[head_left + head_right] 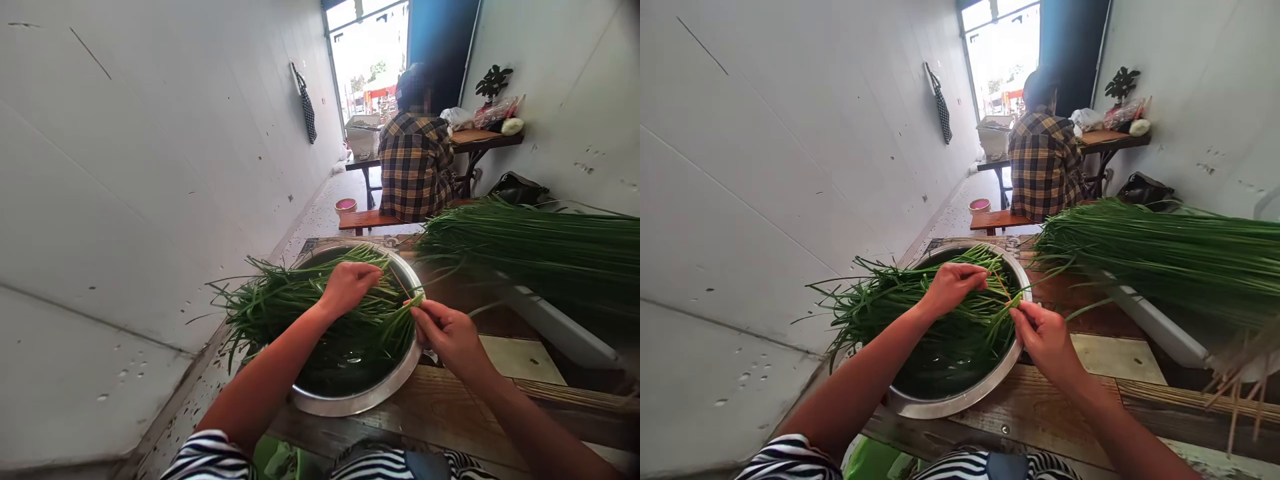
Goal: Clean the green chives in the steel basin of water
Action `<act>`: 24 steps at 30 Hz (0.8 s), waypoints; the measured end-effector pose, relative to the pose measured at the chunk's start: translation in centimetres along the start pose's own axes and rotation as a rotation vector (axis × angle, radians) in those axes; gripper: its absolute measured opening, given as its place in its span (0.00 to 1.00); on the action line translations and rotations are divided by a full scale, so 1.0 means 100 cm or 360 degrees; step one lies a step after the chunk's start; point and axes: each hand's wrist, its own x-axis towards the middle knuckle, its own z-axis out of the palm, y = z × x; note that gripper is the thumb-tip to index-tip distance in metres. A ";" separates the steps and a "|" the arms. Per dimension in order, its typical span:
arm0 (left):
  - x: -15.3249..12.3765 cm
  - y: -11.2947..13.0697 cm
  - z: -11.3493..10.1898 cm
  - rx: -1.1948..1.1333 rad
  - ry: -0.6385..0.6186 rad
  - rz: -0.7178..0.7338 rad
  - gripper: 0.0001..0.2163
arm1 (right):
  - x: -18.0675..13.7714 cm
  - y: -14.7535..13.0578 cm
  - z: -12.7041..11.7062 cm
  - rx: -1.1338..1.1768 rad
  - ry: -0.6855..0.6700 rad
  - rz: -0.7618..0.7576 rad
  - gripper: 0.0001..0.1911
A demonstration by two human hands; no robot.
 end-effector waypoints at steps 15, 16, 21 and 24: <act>0.002 -0.004 0.013 -0.0482 0.0102 -0.0048 0.12 | 0.000 0.000 -0.003 0.0088 -0.0122 0.0173 0.21; 0.001 -0.004 0.013 -0.0476 0.0098 -0.0042 0.12 | 0.000 -0.001 -0.003 0.0106 -0.0118 0.0182 0.22; 0.001 -0.006 0.013 -0.0447 0.0097 -0.0029 0.13 | 0.000 0.000 -0.003 0.0158 -0.0133 0.0219 0.23; 0.001 -0.006 0.013 -0.0449 0.0101 -0.0034 0.13 | 0.000 0.002 -0.003 0.0154 -0.0142 0.0216 0.22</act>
